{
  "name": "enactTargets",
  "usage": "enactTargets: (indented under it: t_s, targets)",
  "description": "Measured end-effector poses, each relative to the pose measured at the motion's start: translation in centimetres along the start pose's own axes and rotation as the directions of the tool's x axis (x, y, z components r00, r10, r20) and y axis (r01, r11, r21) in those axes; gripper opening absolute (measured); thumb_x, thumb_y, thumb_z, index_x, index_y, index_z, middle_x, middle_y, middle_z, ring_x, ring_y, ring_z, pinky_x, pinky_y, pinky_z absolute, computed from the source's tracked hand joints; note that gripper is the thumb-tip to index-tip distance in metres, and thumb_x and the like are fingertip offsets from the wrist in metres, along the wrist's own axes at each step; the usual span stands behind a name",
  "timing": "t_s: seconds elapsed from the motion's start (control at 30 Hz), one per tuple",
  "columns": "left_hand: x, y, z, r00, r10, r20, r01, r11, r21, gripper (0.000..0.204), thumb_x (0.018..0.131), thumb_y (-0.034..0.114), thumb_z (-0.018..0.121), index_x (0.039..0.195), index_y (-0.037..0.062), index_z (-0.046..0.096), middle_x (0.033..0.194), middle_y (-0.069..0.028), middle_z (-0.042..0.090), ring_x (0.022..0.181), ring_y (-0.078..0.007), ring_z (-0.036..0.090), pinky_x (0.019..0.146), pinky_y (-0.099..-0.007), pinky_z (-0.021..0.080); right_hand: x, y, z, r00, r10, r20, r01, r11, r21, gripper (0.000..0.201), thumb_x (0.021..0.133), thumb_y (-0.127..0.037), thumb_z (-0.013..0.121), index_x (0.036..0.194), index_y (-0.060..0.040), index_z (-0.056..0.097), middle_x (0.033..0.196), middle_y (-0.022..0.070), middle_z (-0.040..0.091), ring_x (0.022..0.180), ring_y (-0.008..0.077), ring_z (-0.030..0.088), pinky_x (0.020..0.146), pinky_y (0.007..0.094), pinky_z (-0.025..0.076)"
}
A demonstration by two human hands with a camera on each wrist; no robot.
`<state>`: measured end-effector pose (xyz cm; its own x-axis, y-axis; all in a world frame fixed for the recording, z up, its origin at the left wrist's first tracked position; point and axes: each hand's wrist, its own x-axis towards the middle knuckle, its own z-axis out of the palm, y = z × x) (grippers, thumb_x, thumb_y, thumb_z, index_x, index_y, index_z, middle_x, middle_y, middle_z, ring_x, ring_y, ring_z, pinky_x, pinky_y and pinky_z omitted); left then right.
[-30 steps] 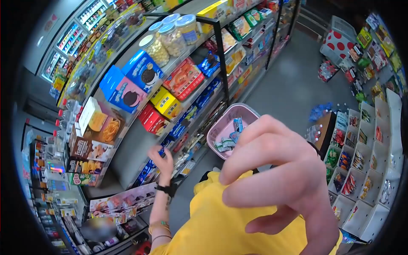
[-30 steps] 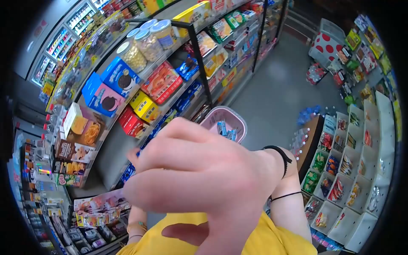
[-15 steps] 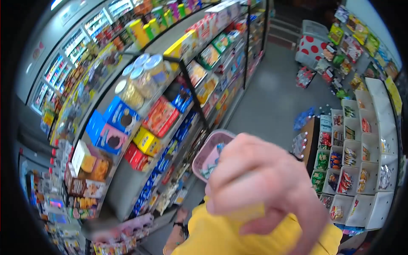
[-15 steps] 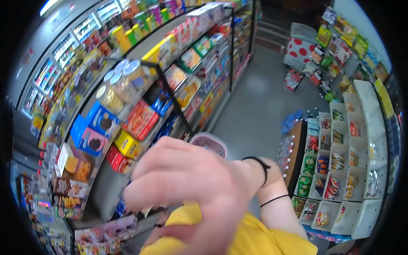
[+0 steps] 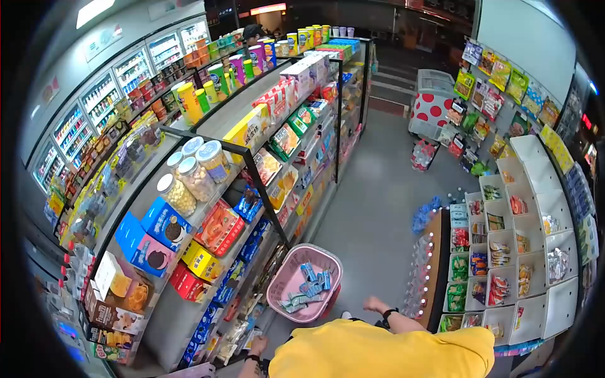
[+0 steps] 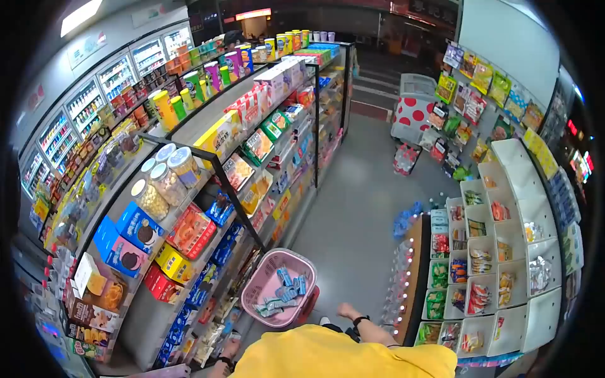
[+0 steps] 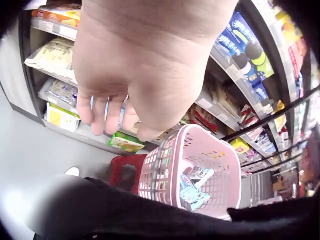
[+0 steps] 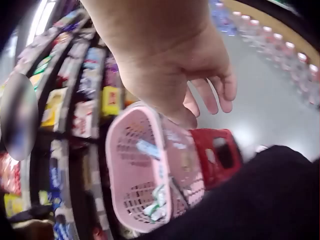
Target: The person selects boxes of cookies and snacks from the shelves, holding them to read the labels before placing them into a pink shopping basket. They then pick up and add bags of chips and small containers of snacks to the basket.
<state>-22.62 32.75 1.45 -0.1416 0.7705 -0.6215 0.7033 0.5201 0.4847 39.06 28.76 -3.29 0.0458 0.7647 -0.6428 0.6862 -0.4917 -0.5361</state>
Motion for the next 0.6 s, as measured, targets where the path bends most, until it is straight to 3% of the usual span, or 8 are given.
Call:
enactTargets:
  t_s: [0.07,0.1,0.17,0.27,0.33,0.43,0.47,0.6]
  targets:
    - [1.7,2.0,-0.6,0.998,0.036,0.052,-0.037,0.999,0.032,0.042,0.084,0.034,0.065,0.101,-0.0035,0.067,0.099,-0.0239,0.071,0.098,-0.0374,0.068,0.085,-0.0431,0.052,-5.5,2.8,0.7,0.95,0.279,0.138,-0.31,0.814,0.491,0.023,0.082,-0.022,0.073,0.09,-0.002,0.065,0.066,0.0074,0.061,0.051,0.0175,0.055,0.046,0.0345,0.044]
    - [2.9,2.3,-0.6,0.996,0.051,0.077,-0.055,0.997,0.045,0.042,0.083,0.034,0.066,0.101,-0.0031,0.067,0.099,-0.0233,0.071,0.098,-0.0374,0.068,0.086,-0.0431,0.052,-7.5,2.8,0.6,0.894,0.394,0.214,-0.445,0.727,0.522,0.019,0.083,-0.014,0.072,0.089,-0.0009,0.061,0.063,0.0057,0.055,0.05,0.0162,0.052,0.045,0.0335,0.043]
    - [4.6,2.8,0.1,0.993,0.077,0.095,-0.074,0.997,-0.037,0.043,0.083,0.035,0.07,0.101,-0.003,0.066,0.1,-0.023,0.071,0.1,-0.037,0.068,0.086,-0.043,0.052,-7.7,5.9,2.9,0.872,0.445,0.203,-0.456,0.59,0.666,0.017,0.083,-0.012,0.071,0.089,-0.002,0.059,0.064,0.0051,0.055,0.051,0.0156,0.053,0.048,0.0333,0.046]
    - [6.2,4.3,0.5,0.991,0.007,0.131,-0.014,0.998,0.054,0.045,0.083,0.038,0.07,0.105,-0.0018,0.068,0.102,-0.0224,0.071,0.099,-0.0356,0.068,0.087,-0.0426,0.052,-8.0,4.6,2.2,0.87,0.456,0.189,-0.431,0.516,0.74,0.013,0.083,-0.01,0.07,0.087,-0.003,0.059,0.067,0.0058,0.059,0.055,0.0166,0.057,0.052,0.0344,0.05]
    - [7.1,3.0,1.9,0.995,0.03,0.094,-0.033,0.999,0.023,0.046,0.084,0.04,0.068,0.105,-0.0012,0.069,0.102,-0.0221,0.071,0.098,-0.0352,0.068,0.086,-0.0423,0.052,-6.4,4.1,1.8,0.914,0.378,0.149,-0.355,0.563,0.746,0.012,0.084,-0.011,0.069,0.088,-0.0031,0.06,0.07,0.0068,0.061,0.058,0.0175,0.059,0.056,0.035,0.052]
    - [1.4,8.5,0.9,0.999,0.026,-0.03,-0.026,1.0,0.006,0.044,0.085,0.041,0.066,0.101,0.0003,0.07,0.1,-0.0207,0.072,0.097,-0.0329,0.069,0.084,-0.0404,0.053,-2.2,3.8,1.4,0.958,0.277,0.072,-0.245,0.664,0.706,0.012,0.086,-0.015,0.067,0.09,-0.0049,0.062,0.077,0.0073,0.066,0.063,0.0187,0.063,0.059,0.0355,0.053]
    - [0.8,9.0,0.6,1.0,-0.001,0.026,0.002,1.0,-0.004,0.042,0.085,0.04,0.066,0.1,0.001,0.07,0.099,-0.0198,0.072,0.096,-0.032,0.069,0.083,-0.0396,0.053,-1.7,3.1,0.6,0.96,0.271,0.073,-0.242,0.668,0.704,0.013,0.086,-0.016,0.067,0.091,-0.0056,0.062,0.079,0.0072,0.066,0.064,0.0191,0.064,0.059,0.0353,0.053]
    - [-1.0,6.7,1.4,1.0,-0.001,-0.004,0.001,1.0,-0.002,0.034,0.083,0.037,0.066,0.09,0.0034,0.07,0.088,-0.0155,0.072,0.085,-0.0303,0.069,0.076,-0.0402,0.053,0.3,-1.5,-3.4,0.973,0.214,0.085,-0.216,0.717,0.663,0.012,0.087,-0.017,0.065,0.096,-0.008,0.063,0.083,0.0062,0.069,0.066,0.0196,0.066,0.06,0.0346,0.053]
